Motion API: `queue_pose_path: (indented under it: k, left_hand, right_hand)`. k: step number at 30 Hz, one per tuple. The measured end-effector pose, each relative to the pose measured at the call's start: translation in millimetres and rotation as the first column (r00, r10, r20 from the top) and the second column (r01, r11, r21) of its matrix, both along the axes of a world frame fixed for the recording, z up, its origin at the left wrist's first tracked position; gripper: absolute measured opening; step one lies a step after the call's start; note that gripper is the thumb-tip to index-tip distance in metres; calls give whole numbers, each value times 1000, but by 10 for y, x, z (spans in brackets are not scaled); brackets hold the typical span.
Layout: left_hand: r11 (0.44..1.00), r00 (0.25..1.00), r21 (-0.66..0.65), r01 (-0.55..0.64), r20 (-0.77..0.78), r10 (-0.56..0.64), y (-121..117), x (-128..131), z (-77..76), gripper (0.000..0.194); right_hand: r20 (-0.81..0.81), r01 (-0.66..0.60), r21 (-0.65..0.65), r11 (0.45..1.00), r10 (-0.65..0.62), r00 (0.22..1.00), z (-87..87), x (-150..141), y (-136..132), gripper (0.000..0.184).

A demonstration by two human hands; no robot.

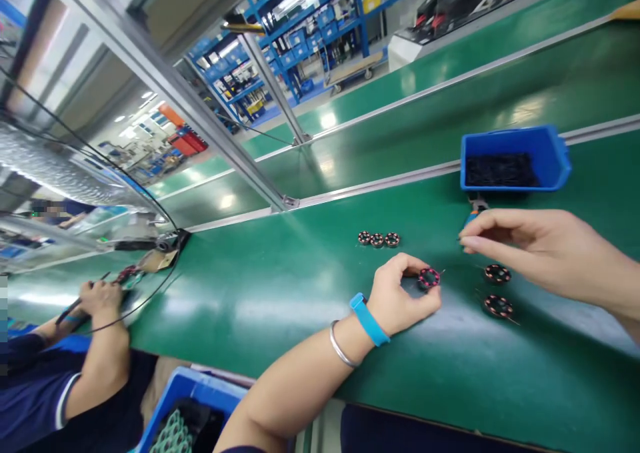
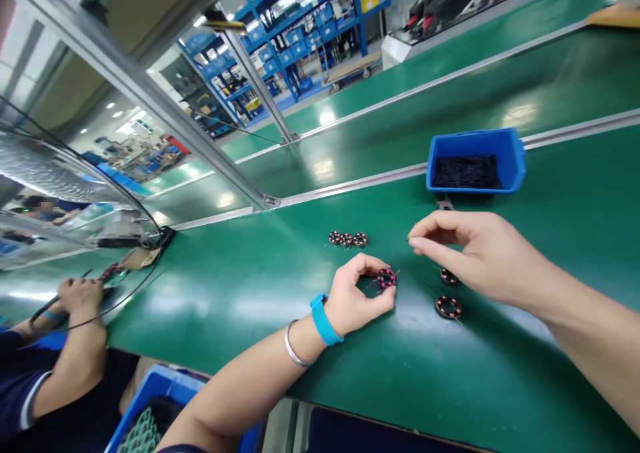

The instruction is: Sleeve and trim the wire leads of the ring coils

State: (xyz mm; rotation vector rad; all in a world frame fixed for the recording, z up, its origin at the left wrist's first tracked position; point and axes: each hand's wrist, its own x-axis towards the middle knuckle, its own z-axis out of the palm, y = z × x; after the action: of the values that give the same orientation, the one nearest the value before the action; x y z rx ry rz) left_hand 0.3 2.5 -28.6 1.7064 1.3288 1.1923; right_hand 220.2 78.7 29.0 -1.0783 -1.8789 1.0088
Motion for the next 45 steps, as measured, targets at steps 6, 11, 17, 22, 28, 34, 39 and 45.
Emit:
queue_pose_path:
  k: [6, 11, 17, 22, 28, 34, 39, 45]
  left_hand:
    - [980, 984, -164, 111, 159, -85, 36, 21, -5, 30]
    - [977, 979, -140, 162, 144, -142, 28, -32, 9, 30]
    - [977, 983, -137, 163, 114, -147, -1, -50, 22, 30]
    - [976, 983, -139, 167, 107, -152, 3, -53, 37, 32]
    - [980, 980, -105, 171, 120, -158, 2, -46, 55, 30]
    - [977, 982, -123, 172, 103, -160, 1, -48, 72, 29]
    - [976, 978, -122, 181, 125, -166, 1, -47, 55, 30]
    - [981, 980, -112, 161, 136, -146, -5, -41, 27, 34]
  right_hand:
    - [82, -181, 62, 982, 176, 981, -141, -6, -119, 61]
    - [56, -207, 156, 966, 201, 978, -194, 29, -110, 47]
    - [33, -211, 105, 972, 209, 977, -173, -3, -138, 37]
    - [29, -211, 61, 976, 209, 977, -167, -13, -175, 31]
    - [3, -177, 96, 980, 178, 984, -165, -23, -185, 34]
    - [46, -224, 59, 973, 221, 974, -150, -26, -179, 36]
    - [37, -231, 157, 960, 228, 973, -177, -77, -196, 29]
    - [69, -149, 361, 921, 133, 989, -316, -15, -217, 17]
